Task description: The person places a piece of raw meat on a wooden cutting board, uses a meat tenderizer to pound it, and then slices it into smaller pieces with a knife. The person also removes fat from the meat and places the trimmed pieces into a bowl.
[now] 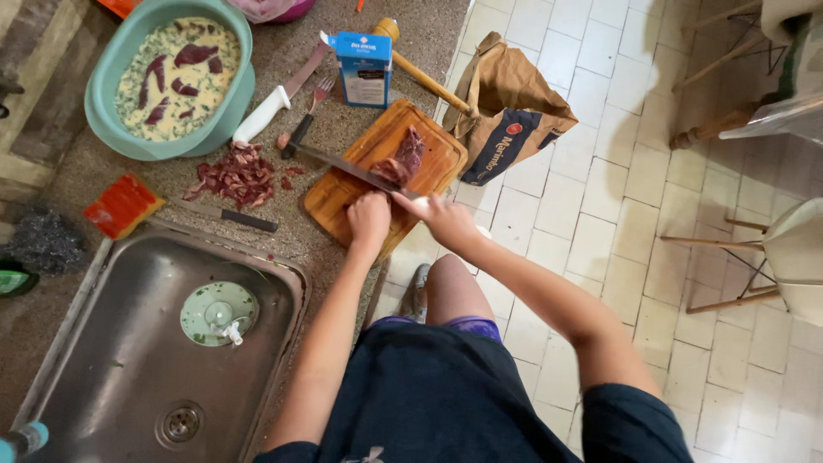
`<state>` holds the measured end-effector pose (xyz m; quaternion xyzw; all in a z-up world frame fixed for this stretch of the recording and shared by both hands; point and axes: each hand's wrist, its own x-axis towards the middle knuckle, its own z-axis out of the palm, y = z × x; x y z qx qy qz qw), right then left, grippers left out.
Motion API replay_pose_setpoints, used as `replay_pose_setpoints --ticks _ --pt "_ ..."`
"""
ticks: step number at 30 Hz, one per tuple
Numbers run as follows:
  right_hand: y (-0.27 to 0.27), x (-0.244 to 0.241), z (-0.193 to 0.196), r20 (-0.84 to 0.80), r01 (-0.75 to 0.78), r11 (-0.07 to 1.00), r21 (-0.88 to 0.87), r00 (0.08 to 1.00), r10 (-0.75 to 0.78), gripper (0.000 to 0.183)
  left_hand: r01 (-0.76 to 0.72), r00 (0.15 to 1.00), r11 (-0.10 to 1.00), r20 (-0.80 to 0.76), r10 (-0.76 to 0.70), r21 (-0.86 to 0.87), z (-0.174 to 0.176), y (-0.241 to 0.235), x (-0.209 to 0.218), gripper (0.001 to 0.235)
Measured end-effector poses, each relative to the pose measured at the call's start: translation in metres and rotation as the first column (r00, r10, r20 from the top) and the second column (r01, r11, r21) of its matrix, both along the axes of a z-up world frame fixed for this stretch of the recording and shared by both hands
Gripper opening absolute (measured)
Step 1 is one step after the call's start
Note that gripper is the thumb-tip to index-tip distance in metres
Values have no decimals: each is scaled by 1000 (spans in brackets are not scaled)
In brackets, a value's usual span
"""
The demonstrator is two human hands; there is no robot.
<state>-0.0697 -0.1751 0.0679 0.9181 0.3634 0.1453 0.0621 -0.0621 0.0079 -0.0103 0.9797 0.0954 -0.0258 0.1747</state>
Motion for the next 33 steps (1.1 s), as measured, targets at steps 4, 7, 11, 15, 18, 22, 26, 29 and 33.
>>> replay_pose_setpoints --ticks 4,7,11,15,18,22,26,29,33 --pt "2 -4 -3 -33 52 997 55 998 -51 73 -27 997 999 67 25 37 0 13 -4 17" --pt "-32 -28 18 -137 31 999 -42 990 -37 77 -86 993 992 88 78 91 -14 29 -4 16" --pt "-31 -32 34 -330 80 992 -93 938 -106 79 8 995 995 95 -17 95 -33 8 -15 17" --pt "18 -15 10 -312 140 989 41 942 -120 75 21 996 999 82 -18 -36 -25 11 -26 23" --pt "4 -18 21 -418 160 986 48 900 -126 72 -30 988 1000 153 29 5 33 38 -20 27" --pt "-29 -51 62 -461 171 985 -17 873 -159 72 -43 976 999 211 46 -18 32 49 -21 27" --pt "-38 -72 77 -483 246 969 -25 846 -227 61 -106 938 994 334 98 4 25 43 -30 27" --pt "-39 -81 74 -500 288 957 -27 825 -262 58 -125 920 988 362 149 -90 36 41 -35 26" --pt "-46 -85 54 -602 384 923 12 740 -299 53 3 879 797 381 286 -604 25 34 -29 25"
